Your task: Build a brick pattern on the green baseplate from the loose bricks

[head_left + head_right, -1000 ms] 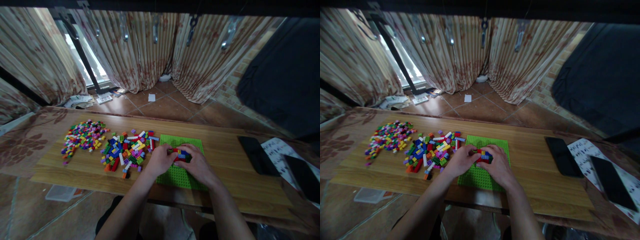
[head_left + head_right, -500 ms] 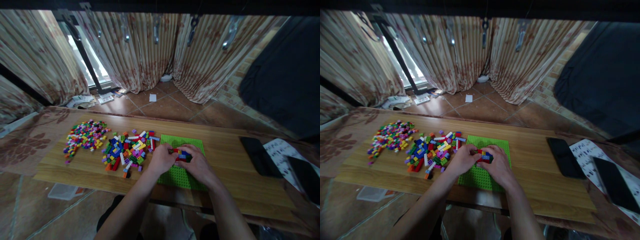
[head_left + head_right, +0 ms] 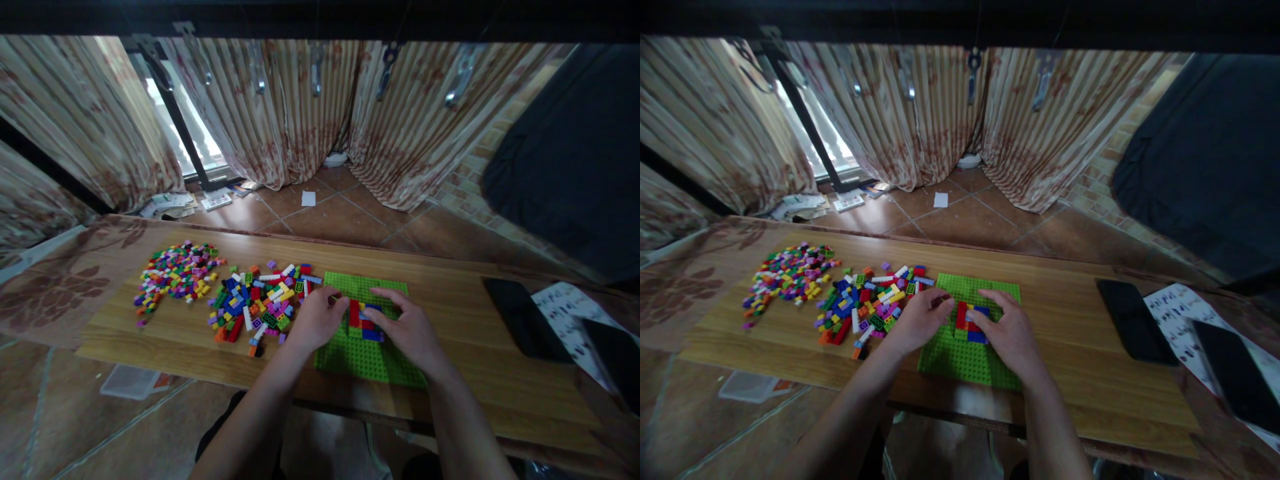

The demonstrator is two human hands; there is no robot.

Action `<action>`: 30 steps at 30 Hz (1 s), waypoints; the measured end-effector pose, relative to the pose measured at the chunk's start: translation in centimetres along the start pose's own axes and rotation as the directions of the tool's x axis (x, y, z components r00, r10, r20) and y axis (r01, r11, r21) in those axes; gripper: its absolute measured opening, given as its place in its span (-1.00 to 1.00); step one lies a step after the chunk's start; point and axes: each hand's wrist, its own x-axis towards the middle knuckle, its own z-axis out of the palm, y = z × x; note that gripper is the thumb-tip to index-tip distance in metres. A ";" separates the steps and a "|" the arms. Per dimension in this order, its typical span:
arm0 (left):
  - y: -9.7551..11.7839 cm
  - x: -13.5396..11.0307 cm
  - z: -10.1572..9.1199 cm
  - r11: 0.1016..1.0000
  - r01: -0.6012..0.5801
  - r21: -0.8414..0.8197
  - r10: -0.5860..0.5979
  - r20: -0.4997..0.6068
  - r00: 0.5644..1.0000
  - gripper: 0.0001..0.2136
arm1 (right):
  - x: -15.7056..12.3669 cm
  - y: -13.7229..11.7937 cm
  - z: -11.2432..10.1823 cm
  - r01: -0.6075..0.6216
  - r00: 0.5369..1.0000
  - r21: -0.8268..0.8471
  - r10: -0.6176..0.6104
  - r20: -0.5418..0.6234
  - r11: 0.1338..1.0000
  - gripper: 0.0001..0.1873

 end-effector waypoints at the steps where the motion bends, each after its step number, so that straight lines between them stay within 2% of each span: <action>1: -0.2 0.1 -0.2 1.000 0.000 -0.010 -0.001 -0.016 1.000 -0.78 | 0.1 0.1 -0.1 -0.019 0.999 0.006 0.020 -0.032 1.000 -0.54; 4: -0.5 0.3 -0.6 1.000 0.017 -0.020 -0.017 -0.046 0.999 -0.79 | 0.2 0.2 -0.3 -0.063 0.992 0.017 0.065 -0.110 0.998 -0.58; 7: -0.4 0.1 -0.5 1.000 0.020 -0.002 -0.020 -0.028 0.999 -0.80 | 0.3 0.1 -0.1 -0.066 0.986 0.008 0.066 -0.150 0.998 -0.61; 13: 0.7 -0.8 0.3 0.992 0.048 0.113 -0.053 0.046 0.998 -0.78 | 0.0 -0.2 0.8 -0.024 0.996 -0.027 0.021 -0.083 0.999 -0.64; 19: 1.2 -1.2 0.8 0.975 0.108 0.192 -0.114 0.019 0.993 -0.74 | 0.0 0.0 1.3 -0.003 0.999 -0.075 0.000 -0.045 0.997 -0.64; 30: 0.8 -1.3 1.0 0.970 0.089 0.225 -0.093 0.007 0.996 -0.70 | 0.1 -0.5 1.1 -0.035 0.986 -0.106 0.017 -0.164 0.994 -0.61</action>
